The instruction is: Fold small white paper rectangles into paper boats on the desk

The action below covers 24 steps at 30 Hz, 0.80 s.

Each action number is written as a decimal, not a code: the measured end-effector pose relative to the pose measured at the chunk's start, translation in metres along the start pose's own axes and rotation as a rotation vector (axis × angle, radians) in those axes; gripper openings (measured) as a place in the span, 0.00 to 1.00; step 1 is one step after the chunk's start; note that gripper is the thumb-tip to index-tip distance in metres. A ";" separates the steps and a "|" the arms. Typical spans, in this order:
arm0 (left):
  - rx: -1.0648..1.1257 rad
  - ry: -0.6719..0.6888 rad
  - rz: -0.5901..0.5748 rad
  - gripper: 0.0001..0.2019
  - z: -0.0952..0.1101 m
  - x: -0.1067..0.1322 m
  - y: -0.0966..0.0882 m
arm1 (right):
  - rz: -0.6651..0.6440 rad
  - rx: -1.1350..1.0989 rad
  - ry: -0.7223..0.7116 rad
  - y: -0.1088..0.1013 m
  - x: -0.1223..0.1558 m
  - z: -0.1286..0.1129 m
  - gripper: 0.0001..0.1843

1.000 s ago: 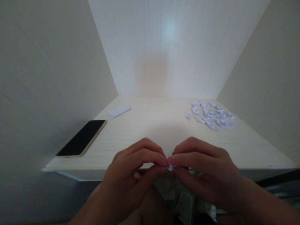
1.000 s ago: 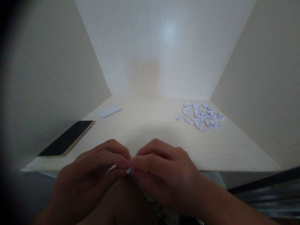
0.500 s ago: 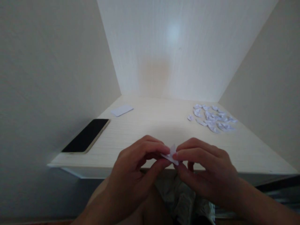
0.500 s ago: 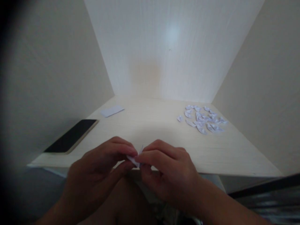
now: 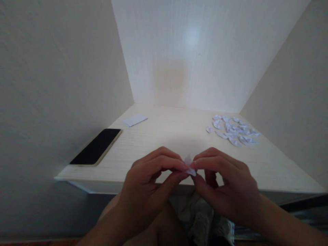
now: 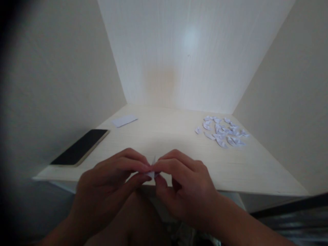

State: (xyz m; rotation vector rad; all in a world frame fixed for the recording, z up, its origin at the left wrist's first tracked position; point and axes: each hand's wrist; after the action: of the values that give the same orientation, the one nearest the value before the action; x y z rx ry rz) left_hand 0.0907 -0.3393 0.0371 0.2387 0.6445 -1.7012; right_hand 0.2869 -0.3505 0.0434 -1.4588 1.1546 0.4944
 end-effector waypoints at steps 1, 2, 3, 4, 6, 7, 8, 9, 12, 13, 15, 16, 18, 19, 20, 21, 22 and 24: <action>-0.019 0.005 0.004 0.10 0.000 0.000 0.000 | 0.000 0.003 0.002 0.000 -0.001 0.000 0.17; -0.036 0.007 0.006 0.09 0.001 -0.001 0.000 | 0.003 0.008 -0.004 0.001 -0.001 0.000 0.17; -0.046 0.008 0.011 0.09 0.001 -0.001 0.000 | 0.009 0.011 -0.014 0.001 -0.002 0.000 0.16; -0.051 0.009 0.012 0.08 0.001 -0.001 0.000 | 0.017 0.013 -0.026 0.001 -0.003 -0.001 0.15; -0.049 0.009 0.009 0.07 0.001 0.000 0.000 | 0.033 0.023 -0.042 0.002 -0.005 -0.001 0.15; -0.048 0.001 0.006 0.07 0.001 0.000 0.000 | 0.041 0.031 -0.050 0.002 -0.005 -0.001 0.16; -0.046 -0.007 0.002 0.07 0.001 0.000 0.000 | 0.048 0.039 -0.057 0.003 -0.006 -0.002 0.17; -0.043 -0.016 -0.002 0.07 0.000 0.001 0.000 | 0.053 0.047 -0.059 0.003 -0.006 -0.002 0.17; -0.032 -0.026 -0.010 0.06 0.000 0.001 0.000 | 0.071 0.051 -0.047 0.005 -0.007 -0.003 0.18; -0.035 -0.029 -0.014 0.06 -0.001 0.001 0.000 | 0.076 0.047 -0.038 0.006 -0.007 -0.003 0.19; -0.045 -0.039 -0.022 0.06 -0.001 0.000 0.001 | 0.086 0.038 -0.021 0.007 -0.008 -0.003 0.19; -0.049 -0.046 -0.026 0.06 -0.001 0.000 0.001 | 0.090 0.036 -0.010 0.007 -0.008 -0.003 0.19; -0.047 -0.062 -0.023 0.06 -0.001 0.000 0.001 | 0.102 0.042 0.014 0.009 -0.008 -0.003 0.18; -0.040 -0.070 -0.020 0.05 -0.001 0.000 0.001 | 0.114 0.042 0.027 0.010 -0.007 -0.003 0.18; -0.031 -0.081 -0.016 0.05 -0.002 0.001 0.002 | 0.129 0.040 0.044 0.012 -0.007 -0.003 0.18; -0.021 -0.093 -0.011 0.04 -0.002 0.001 0.002 | 0.144 0.034 0.061 0.014 -0.007 -0.004 0.19; -0.010 -0.104 -0.006 0.04 -0.003 0.001 0.002 | 0.160 0.024 0.078 0.015 -0.006 -0.004 0.18; 0.000 -0.130 0.002 0.04 -0.005 0.002 0.002 | 0.182 -0.001 0.126 0.019 -0.006 -0.005 0.17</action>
State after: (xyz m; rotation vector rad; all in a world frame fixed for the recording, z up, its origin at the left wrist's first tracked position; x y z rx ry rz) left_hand 0.0909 -0.3383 0.0315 0.1279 0.5474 -1.6995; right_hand 0.2666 -0.3502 0.0403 -1.4088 1.3956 0.5339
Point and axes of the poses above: each hand's wrist, its own x-axis away from the middle knuckle, its own y-axis out of the palm, z = x × y, and after that the axes turned 13 degrees about -y, right-handed
